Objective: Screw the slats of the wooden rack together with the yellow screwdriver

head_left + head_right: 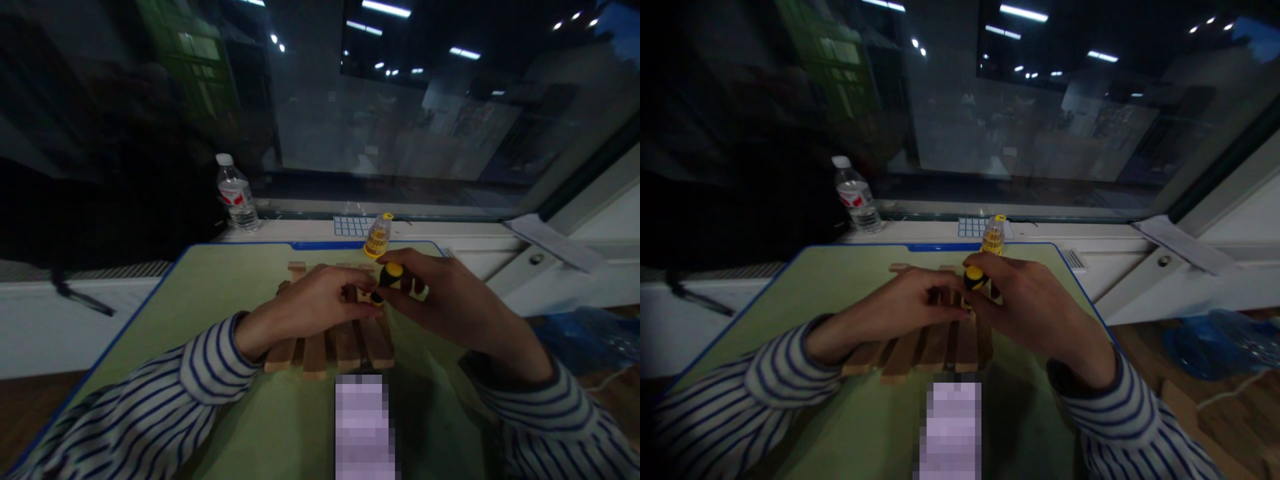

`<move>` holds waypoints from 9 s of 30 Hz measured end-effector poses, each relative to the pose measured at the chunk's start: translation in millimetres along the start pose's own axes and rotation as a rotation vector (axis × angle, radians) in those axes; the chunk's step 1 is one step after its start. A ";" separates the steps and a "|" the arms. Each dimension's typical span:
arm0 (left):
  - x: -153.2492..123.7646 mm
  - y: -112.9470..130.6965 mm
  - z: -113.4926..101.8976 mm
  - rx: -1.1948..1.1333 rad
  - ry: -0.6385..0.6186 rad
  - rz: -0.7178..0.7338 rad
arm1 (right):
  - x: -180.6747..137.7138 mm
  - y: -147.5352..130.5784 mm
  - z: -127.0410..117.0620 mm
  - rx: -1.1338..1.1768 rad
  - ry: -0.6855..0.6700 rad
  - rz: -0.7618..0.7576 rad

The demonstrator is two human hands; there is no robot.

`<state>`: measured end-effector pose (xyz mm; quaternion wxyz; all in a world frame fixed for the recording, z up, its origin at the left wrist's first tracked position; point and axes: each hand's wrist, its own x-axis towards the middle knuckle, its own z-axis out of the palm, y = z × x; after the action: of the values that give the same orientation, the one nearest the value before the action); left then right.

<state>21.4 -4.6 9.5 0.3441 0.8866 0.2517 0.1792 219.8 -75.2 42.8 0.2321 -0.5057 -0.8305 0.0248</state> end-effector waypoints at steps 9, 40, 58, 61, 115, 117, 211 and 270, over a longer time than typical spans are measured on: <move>4.7 -8.2 9.2 -0.051 0.021 -0.005 | 1.7 -1.2 -0.2 0.006 -0.027 0.046; 5.3 -3.8 6.5 -0.095 0.032 -0.010 | -0.9 -1.5 -1.1 0.071 0.133 -0.071; 5.7 -6.0 8.8 -0.180 0.051 -0.045 | 2.8 -1.2 3.0 0.040 0.172 -0.044; 5.7 -4.8 8.1 -0.172 0.038 -0.052 | 3.3 -1.5 3.5 0.036 0.172 -0.031; 4.6 -9.6 8.1 -0.123 0.038 -0.037 | -0.2 0.7 7.8 0.066 0.161 -0.040; 4.6 -9.1 7.3 -0.118 0.024 -0.025 | -0.2 0.9 7.6 0.082 0.145 -0.059; 4.9 -7.4 7.4 -0.078 -0.021 -0.033 | -1.7 -0.6 0.6 0.116 0.114 -0.060; 3.4 -5.0 8.2 -0.114 0.026 -0.001 | 1.1 -3.6 4.3 0.106 0.151 -0.073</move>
<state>26.6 -3.7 0.8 0.3907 0.8631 0.2460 0.2046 214.6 -75.2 40.3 0.3212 -0.4626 -0.8260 0.0224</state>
